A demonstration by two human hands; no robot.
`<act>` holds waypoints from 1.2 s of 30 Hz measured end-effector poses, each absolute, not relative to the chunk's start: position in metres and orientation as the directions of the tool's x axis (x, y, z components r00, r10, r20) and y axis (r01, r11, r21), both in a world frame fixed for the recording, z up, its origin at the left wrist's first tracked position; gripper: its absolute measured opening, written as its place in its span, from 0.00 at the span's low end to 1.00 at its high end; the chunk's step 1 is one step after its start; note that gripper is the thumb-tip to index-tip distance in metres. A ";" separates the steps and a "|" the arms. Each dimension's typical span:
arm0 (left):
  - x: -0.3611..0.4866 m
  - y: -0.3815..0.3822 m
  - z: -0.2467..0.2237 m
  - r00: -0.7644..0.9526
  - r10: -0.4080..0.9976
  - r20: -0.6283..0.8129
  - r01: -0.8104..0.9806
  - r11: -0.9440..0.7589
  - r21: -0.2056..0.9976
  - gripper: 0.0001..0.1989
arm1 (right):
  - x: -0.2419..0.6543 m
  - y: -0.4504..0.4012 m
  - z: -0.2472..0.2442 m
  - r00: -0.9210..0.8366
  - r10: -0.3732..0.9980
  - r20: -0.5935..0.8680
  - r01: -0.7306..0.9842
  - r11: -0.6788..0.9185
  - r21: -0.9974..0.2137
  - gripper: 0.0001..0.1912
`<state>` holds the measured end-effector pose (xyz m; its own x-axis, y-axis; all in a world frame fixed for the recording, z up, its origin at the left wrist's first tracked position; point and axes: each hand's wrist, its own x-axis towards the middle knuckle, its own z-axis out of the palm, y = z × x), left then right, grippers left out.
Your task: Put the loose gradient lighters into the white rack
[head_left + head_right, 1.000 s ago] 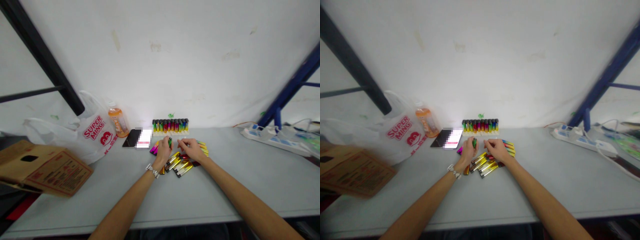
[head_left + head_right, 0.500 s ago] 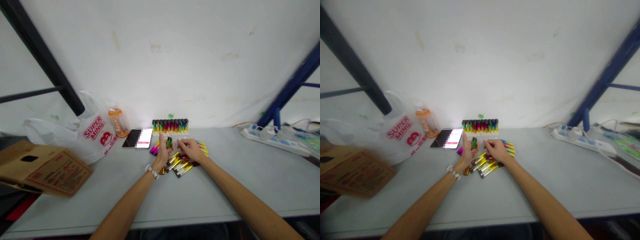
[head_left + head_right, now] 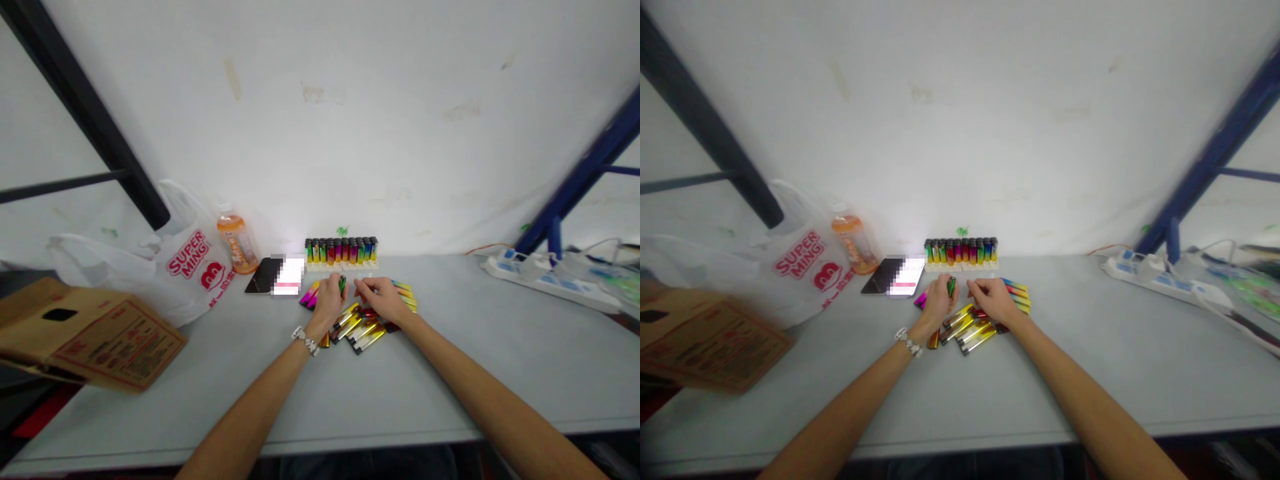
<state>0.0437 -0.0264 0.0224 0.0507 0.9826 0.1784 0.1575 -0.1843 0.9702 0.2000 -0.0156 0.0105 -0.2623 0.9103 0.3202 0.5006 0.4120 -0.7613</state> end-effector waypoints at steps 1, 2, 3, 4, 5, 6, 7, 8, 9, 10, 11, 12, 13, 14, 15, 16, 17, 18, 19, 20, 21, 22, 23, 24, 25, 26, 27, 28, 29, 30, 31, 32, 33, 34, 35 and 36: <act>0.044 -0.027 0.022 0.052 0.983 0.175 0.143 -0.180 0.973 0.23 | 0.200 -0.016 0.011 -0.263 0.911 0.317 0.501 0.410 -0.762 0.26; 0.045 -0.027 0.022 0.052 0.985 0.164 0.118 -0.169 0.978 0.23 | 0.200 -0.016 0.011 -0.265 0.911 0.315 0.502 0.409 -0.762 0.26; 0.045 -0.027 0.022 0.054 0.987 0.153 0.093 -0.158 0.983 0.22 | 0.200 -0.016 0.011 -0.266 0.911 0.314 0.505 0.409 -0.760 0.25; 0.045 -0.027 0.022 0.057 0.988 0.146 0.082 -0.151 0.985 0.22 | 0.200 -0.016 0.011 -0.268 0.911 0.313 0.508 0.410 -0.758 0.25; 0.046 -0.027 0.021 0.059 0.988 0.140 0.073 -0.144 0.987 0.23 | 0.200 -0.015 0.011 -0.269 0.911 0.313 0.510 0.410 -0.756 0.25; 0.046 -0.027 0.021 0.059 0.989 0.132 0.064 -0.136 0.989 0.23 | 0.200 -0.015 0.011 -0.271 0.911 0.311 0.511 0.410 -0.755 0.25; 0.046 -0.026 0.020 0.057 0.991 0.123 0.052 -0.126 0.991 0.24 | 0.200 -0.015 0.011 -0.271 0.912 0.309 0.511 0.408 -0.756 0.25; 0.046 -0.026 0.020 0.053 0.992 0.112 0.037 -0.114 0.993 0.25 | 0.200 -0.015 0.011 -0.270 0.913 0.306 0.510 0.406 -0.759 0.25; 0.046 -0.026 0.020 0.048 0.994 0.100 0.016 -0.101 0.995 0.26 | 0.200 -0.015 0.011 -0.270 0.914 0.304 0.508 0.404 -0.761 0.25; 0.046 -0.026 0.020 0.050 0.995 0.087 -0.010 -0.086 0.996 0.28 | 0.200 -0.015 0.011 -0.271 0.914 0.304 0.507 0.403 -0.762 0.25; 0.045 -0.026 0.020 0.060 0.995 0.075 -0.043 -0.072 0.996 0.30 | 0.200 -0.015 0.011 -0.272 0.913 0.305 0.505 0.405 -0.762 0.25; 0.044 -0.027 0.021 0.076 0.995 0.068 -0.081 -0.062 0.995 0.32 | 0.200 -0.015 0.011 -0.276 0.911 0.307 0.503 0.409 -0.761 0.25; 0.043 -0.027 0.022 0.096 0.993 0.069 -0.117 -0.057 0.991 0.34 | 0.200 -0.015 0.010 -0.282 0.908 0.311 0.502 0.416 -0.758 0.25; 0.042 -0.027 0.023 0.116 0.990 0.078 -0.148 -0.061 0.987 0.35 | 0.200 -0.015 0.010 -0.289 0.904 0.315 0.502 0.423 -0.755 0.25; 0.040 -0.026 0.025 0.132 0.987 0.093 -0.167 -0.071 0.983 0.35 | 0.200 -0.015 0.010 -0.295 0.902 0.316 0.503 0.428 -0.751 0.25; 0.038 -0.025 0.026 0.138 0.984 0.110 -0.172 -0.086 0.981 0.34 | 0.201 -0.015 0.009 -0.300 0.900 0.315 0.506 0.430 -0.748 0.25; 0.036 -0.024 0.027 0.138 0.982 0.126 -0.167 -0.102 0.981 0.31 | 0.201 -0.014 0.009 -0.302 0.900 0.313 0.510 0.430 -0.745 0.24; 0.033 -0.022 0.028 0.139 0.981 0.137 -0.155 -0.115 0.981 0.28 | 0.201 -0.014 0.008 -0.303 0.901 0.309 0.514 0.428 -0.743 0.24; 0.031 -0.020 0.029 0.144 0.979 0.146 -0.139 -0.126 0.982 0.25 | 0.201 -0.014 0.008 -0.301 0.903 0.306 0.518 0.424 -0.743 0.24; 0.028 -0.017 0.029 0.149 0.976 0.156 -0.123 -0.138 0.983 0.23 | 0.202 -0.013 0.008 -0.302 0.904 0.302 0.520 0.422 -0.743 0.23; 0.025 -0.014 0.029 0.159 0.973 0.168 -0.109 -0.152 0.982 0.22 | 0.202 -0.013 0.008 -0.304 0.904 0.300 0.522 0.421 -0.742 0.23; 0.022 -0.011 0.028 0.169 0.968 0.185 -0.093 -0.171 0.981 0.21 | 0.202 -0.013 0.008 -0.307 0.904 0.297 0.523 0.421 -0.741 0.23; 0.018 -0.007 0.028 0.175 0.962 0.208 -0.076 -0.198 0.977 0.20 | 0.202 -0.013 0.008 -0.312 0.903 0.295 0.523 0.422 -0.741 0.22; 0.014 -0.003 0.028 0.181 0.955 0.237 -0.051 -0.231 0.972 0.20 | 0.202 -0.013 0.008 -0.318 0.902 0.291 0.522 0.423 -0.741 0.22; 0.009 0.001 0.028 0.176 0.946 0.274 -0.015 -0.275 0.961 0.19 | 0.202 -0.013 0.008 -0.323 0.902 0.287 0.521 0.423 -0.742 0.22; 0.005 0.006 0.029 0.170 0.933 0.317 0.036 -0.328 0.944 0.17 | 0.202 -0.013 0.008 -0.327 0.902 0.283 0.520 0.422 -0.743 0.21; 0.000 0.011 0.031 0.147 0.918 0.369 0.091 -0.384 0.919 0.16 | 0.202 -0.013 0.007 -0.328 0.902 0.279 0.522 0.420 -0.743 0.21; -0.005 0.017 0.033 0.121 0.907 0.403 0.148 -0.418 0.896 0.15 | 0.202 -0.012 0.006 -0.331 0.903 0.274 0.524 0.417 -0.743 0.21; -0.010 0.022 0.037 0.095 0.898 0.431 0.198 -0.441 0.875 0.14 | 0.202 -0.012 0.006 -0.331 0.905 0.268 0.528 0.413 -0.742 0.21; -0.015 0.027 0.041 0.098 0.884 0.457 0.256 -0.466 0.847 0.14 | 0.202 -0.011 0.005 -0.329 0.907 0.263 0.533 0.408 -0.741 0.21; -0.019 0.032 0.046 0.102 0.870 0.483 0.304 -0.490 0.817 0.13 | 0.202 -0.011 0.004 -0.329 0.908 0.258 0.536 0.405 -0.741 0.21; -0.023 0.037 0.051 0.122 0.855 0.504 0.339 -0.513 0.789 0.12 | 0.202 -0.010 0.004 -0.329 0.909 0.254 0.539 0.402 -0.740 0.21; -0.026 0.043 0.055 0.145 0.846 0.512 0.367 -0.527 0.767 0.12 | 0.202 -0.010 0.004 -0.330 0.909 0.253 0.540 0.402 -0.739 0.21; -0.029 0.047 0.060 0.168 0.841 0.515 0.387 -0.536 0.750 0.12 | 0.202 -0.010 0.004 -0.330 0.909 0.255 0.541 0.404 -0.737 0.21; -0.032 0.052 0.064 0.191 0.833 0.519 0.404 -0.548 0.732 0.12 | 0.202 -0.010 0.004 -0.332 0.907 0.258 0.541 0.407 -0.736 0.20; -0.033 0.057 0.066 0.218 0.825 0.522 0.419 -0.562 0.713 0.11 | 0.202 -0.010 0.004 -0.334 0.906 0.260 0.541 0.410 -0.734 0.20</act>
<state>-0.0333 0.0572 0.0665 0.2180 0.8246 0.5221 0.4194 -0.5622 0.7128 0.2018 -0.0102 0.0042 -0.3340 0.9060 0.2601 0.5410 0.4102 -0.7342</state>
